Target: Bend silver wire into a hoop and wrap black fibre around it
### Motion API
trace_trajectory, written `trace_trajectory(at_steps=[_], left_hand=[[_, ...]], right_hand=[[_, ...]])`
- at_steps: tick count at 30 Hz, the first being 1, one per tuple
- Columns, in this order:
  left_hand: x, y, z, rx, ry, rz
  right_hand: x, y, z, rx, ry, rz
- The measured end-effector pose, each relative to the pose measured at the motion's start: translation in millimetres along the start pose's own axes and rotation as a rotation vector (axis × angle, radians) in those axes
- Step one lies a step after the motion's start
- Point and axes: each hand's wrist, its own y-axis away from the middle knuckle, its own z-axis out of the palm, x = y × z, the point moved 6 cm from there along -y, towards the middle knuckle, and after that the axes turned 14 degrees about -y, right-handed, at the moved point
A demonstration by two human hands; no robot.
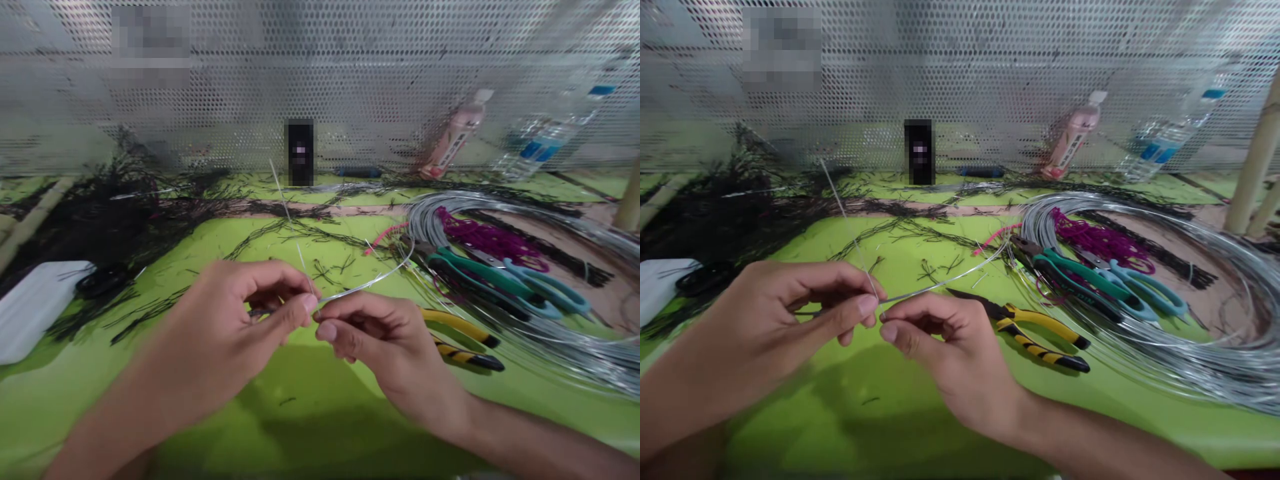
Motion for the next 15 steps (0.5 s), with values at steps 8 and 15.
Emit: trace_trajectory(at_steps=[8,15], left_hand=[[-4.7,4.2,8.9,-0.110,0.043,-0.094],[-3.9,3.2,8.8,-0.110,0.053,-0.066]], right_hand=[[1.3,2.8,-0.5,-0.003,0.047,0.026],[0.9,3.0,-0.5,-0.003,0.032,0.010]])
